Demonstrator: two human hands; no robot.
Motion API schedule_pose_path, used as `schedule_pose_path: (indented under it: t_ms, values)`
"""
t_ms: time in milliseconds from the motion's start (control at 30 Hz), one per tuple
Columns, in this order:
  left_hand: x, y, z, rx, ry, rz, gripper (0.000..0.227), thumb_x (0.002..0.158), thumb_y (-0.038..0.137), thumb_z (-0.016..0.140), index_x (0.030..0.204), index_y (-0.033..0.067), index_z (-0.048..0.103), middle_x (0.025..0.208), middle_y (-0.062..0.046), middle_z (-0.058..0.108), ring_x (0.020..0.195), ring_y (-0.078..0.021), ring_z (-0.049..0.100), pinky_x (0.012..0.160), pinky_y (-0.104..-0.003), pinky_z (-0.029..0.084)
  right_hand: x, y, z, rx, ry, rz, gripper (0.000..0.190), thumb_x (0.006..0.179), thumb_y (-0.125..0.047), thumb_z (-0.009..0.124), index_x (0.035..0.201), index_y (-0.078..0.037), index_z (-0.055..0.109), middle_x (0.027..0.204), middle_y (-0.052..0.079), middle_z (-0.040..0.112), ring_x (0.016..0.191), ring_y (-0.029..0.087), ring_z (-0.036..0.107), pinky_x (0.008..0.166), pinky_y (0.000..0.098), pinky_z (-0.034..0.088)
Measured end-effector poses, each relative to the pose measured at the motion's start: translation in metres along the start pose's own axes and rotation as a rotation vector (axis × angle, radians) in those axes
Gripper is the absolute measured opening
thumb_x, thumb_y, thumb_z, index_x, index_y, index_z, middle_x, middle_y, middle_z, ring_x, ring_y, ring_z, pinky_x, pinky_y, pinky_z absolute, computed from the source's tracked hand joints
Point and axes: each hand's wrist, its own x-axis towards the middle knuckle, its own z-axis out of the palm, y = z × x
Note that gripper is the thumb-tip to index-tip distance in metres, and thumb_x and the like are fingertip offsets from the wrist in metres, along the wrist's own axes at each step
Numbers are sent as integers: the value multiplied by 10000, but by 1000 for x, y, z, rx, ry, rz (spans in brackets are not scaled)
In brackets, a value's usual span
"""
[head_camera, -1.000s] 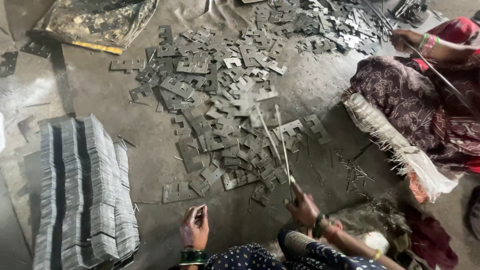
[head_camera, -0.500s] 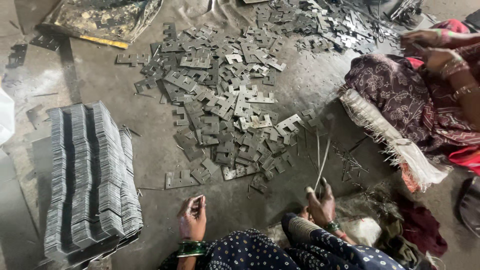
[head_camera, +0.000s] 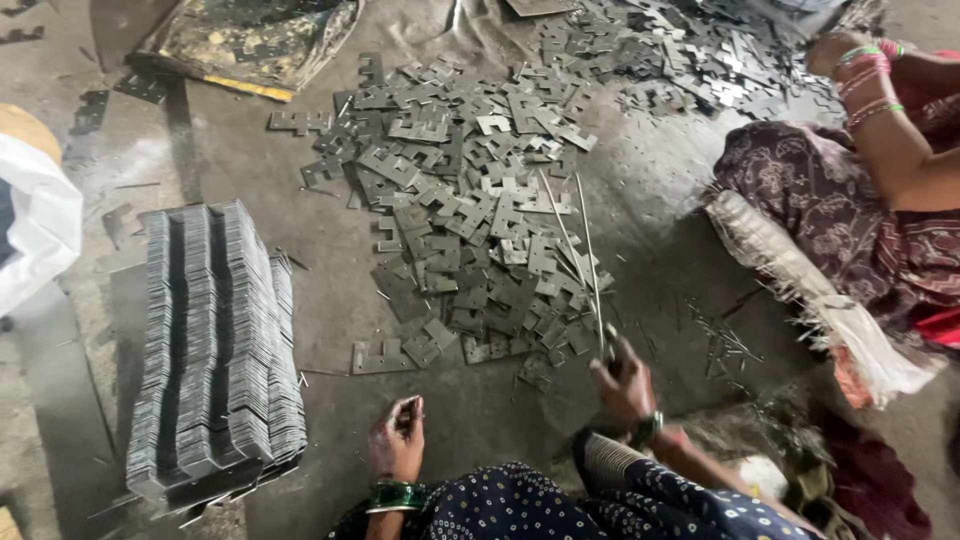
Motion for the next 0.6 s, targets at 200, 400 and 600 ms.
schedule_pose_path:
  t_ms: [200,400,600]
  values:
    - [-1,-7,-4,148,151,45,141,906,202,742,975,82,766,769,-86,770,654,-162,748,614,-311,561,195,6,22,413,116,-119,633,860,-179,762,1426,-19,528,981,-14,680,759,77,608,618,284,537]
    - [3,-21,-5,238,186,37,144,883,196,740,984,97,765,778,-98,770,681,-187,766,625,-338,574,333,-29,19,-18,156,274,628,842,-281,822,1382,-54,593,1145,205,752,923,224,691,727,348,539]
    - [14,-28,10,303,157,76,141,901,220,734,975,106,770,776,-102,755,670,-234,736,615,-361,562,243,-15,41,-217,-137,181,603,966,-355,693,1485,-105,516,986,96,698,703,187,677,564,364,585]
